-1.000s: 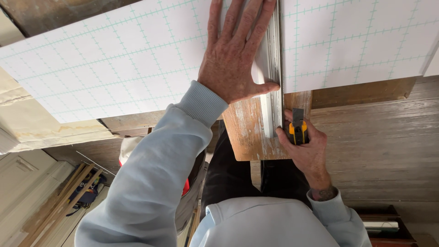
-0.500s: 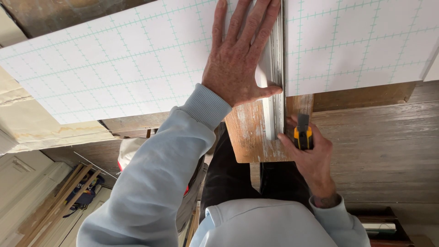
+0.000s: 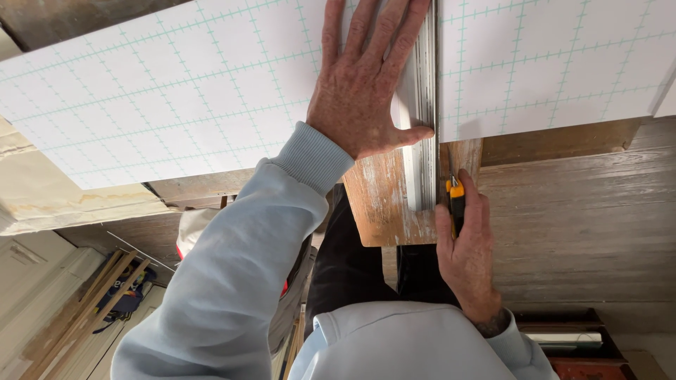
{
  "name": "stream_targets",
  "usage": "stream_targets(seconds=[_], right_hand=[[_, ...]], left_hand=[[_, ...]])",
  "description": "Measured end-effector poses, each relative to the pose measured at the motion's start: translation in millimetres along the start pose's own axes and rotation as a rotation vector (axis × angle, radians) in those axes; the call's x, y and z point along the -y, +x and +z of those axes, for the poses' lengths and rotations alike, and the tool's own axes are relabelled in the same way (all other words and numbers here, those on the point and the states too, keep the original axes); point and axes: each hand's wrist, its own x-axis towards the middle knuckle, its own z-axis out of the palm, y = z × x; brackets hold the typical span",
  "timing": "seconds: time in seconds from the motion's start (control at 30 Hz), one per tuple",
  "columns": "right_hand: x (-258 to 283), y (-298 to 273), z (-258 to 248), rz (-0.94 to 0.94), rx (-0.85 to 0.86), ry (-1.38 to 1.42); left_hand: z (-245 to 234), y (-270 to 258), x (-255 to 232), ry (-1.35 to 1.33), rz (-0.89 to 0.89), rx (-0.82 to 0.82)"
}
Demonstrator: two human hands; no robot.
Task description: Measuring and cutting a white foam board with a utility knife.
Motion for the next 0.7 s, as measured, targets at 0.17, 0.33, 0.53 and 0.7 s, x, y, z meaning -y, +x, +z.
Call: stream_targets(seconds=[0.17,0.33,0.53,0.7], right_hand=[[-1.5,1.4,1.8,0.050,0.037,0.008],[-0.6,1.7,4.2,0.126,0.071,0.021],[7.8,3.8,1.5,0.099,0.064,0.045],[5.0,3.5,3.0,0.073,0.053,0.027]], left_hand=[[7.3,0.9,2.0,-0.045,0.006,-0.014],[5.6,1.6,3.3,-0.068,0.001,0.007],[10.6,0.4,5.1,-0.040,0.014,-0.018],[10.1,1.3,5.9,-0.025,0.015,-0.006]])
